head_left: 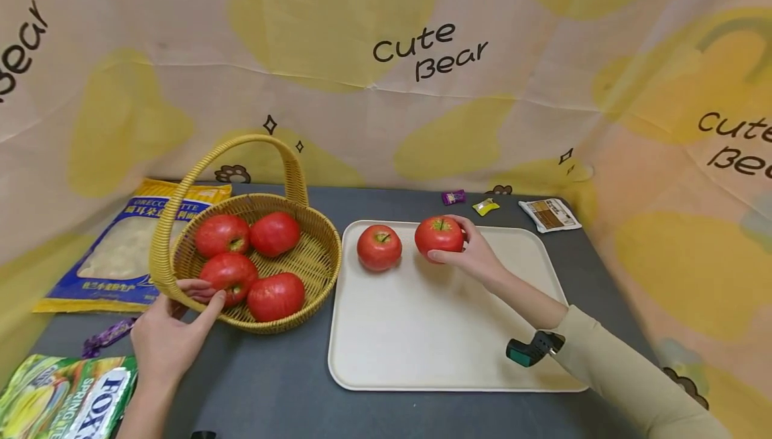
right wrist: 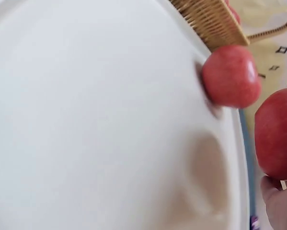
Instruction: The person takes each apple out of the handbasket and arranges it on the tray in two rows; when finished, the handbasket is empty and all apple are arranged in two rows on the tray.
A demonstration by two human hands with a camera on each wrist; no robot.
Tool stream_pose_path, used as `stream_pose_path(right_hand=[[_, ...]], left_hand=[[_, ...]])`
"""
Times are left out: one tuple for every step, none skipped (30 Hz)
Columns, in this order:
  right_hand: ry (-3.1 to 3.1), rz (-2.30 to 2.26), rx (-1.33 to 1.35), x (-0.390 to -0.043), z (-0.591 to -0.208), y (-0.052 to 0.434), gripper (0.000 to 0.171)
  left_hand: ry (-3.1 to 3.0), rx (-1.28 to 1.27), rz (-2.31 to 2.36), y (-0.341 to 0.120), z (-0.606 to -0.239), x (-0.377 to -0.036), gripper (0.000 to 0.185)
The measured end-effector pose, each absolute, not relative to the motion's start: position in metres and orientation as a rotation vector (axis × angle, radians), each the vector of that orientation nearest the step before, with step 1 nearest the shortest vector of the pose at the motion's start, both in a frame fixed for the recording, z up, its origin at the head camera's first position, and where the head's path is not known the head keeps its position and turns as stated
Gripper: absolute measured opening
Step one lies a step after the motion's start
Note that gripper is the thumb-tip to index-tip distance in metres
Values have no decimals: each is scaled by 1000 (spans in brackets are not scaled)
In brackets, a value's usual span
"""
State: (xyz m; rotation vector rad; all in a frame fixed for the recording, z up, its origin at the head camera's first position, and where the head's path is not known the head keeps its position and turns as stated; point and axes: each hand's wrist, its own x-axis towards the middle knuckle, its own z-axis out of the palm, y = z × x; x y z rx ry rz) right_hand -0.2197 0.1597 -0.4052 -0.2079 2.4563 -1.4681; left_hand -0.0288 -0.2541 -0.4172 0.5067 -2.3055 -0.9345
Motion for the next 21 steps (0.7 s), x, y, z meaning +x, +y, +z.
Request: stream_pose_path(right_hand=[[2458,-1479,-194,-221,-410,163,85],[2460,-1487,-185,-222,-414,166,85],[2460,-1497,-174,-224,-417,169,85],[2461,-1502,-164,-225,-421,172,86],[2459,-1507,-154,-226,-425,174,86],[2456,-1515,-147,-227,-428,176,86],[2455,-1517,-138,-227,-431,177,86],[2457,-1515,-133,-228,-433,178,87],[2460,-1511,-126,-228,-436,179,86],[2463,-1503,-123,-228,-438,180,87],[2464,-1497,-122,-228,-440,180,86],[2469,-1487,-130,-228,-442,180,86],[2472,-1480,-135,-229,-444,180,87],[2473,-1473,-144,-229,-446,180,87],[2472,-1472,-144,-229,-447,179,88],[2469,-1473,-144,-228,-448,179,88],[2468,-1476,-145,-228,-449,178,89],[2468,-1480,-149,-228,-450,178,90],[2466,-1487,-143,-227,-450,177,90],[2466,-1494,-140,-227,-451,176,91],[2471,-1496,-140,-227,-451,175,91]], left_hand=[[-2301,500,-934,-254,-417,-29,26],[-2297,497,-932,-254,-418,-29,25],[-2295,495,-931,-254,-418,-29,25],[-2294,494,-930,-254,-418,-29,25],[-2294,495,-929,-254,-418,-29,25],[-2295,496,-928,-254,-418,-29,25],[-2297,500,-926,-254,-418,-29,25],[-2300,504,-926,-254,-418,-29,25],[-2302,508,-925,-254,-418,-29,25],[-2302,510,-925,-254,-418,-29,25],[-2301,510,-926,-254,-418,-29,25],[-2300,509,-926,-254,-418,-29,25],[-2297,507,-927,-254,-418,-29,25],[-2293,504,-928,-254,-418,-29,25],[-2290,503,-930,-254,-418,-29,25],[-2287,502,-933,-254,-418,-29,25],[-2286,501,-935,-254,-418,-29,25],[-2286,502,-936,-254,-418,-29,25],[-2286,503,-937,-254,-418,-29,25],[-2286,505,-936,-254,-418,-29,25],[-2288,508,-936,-253,-418,-29,25]])
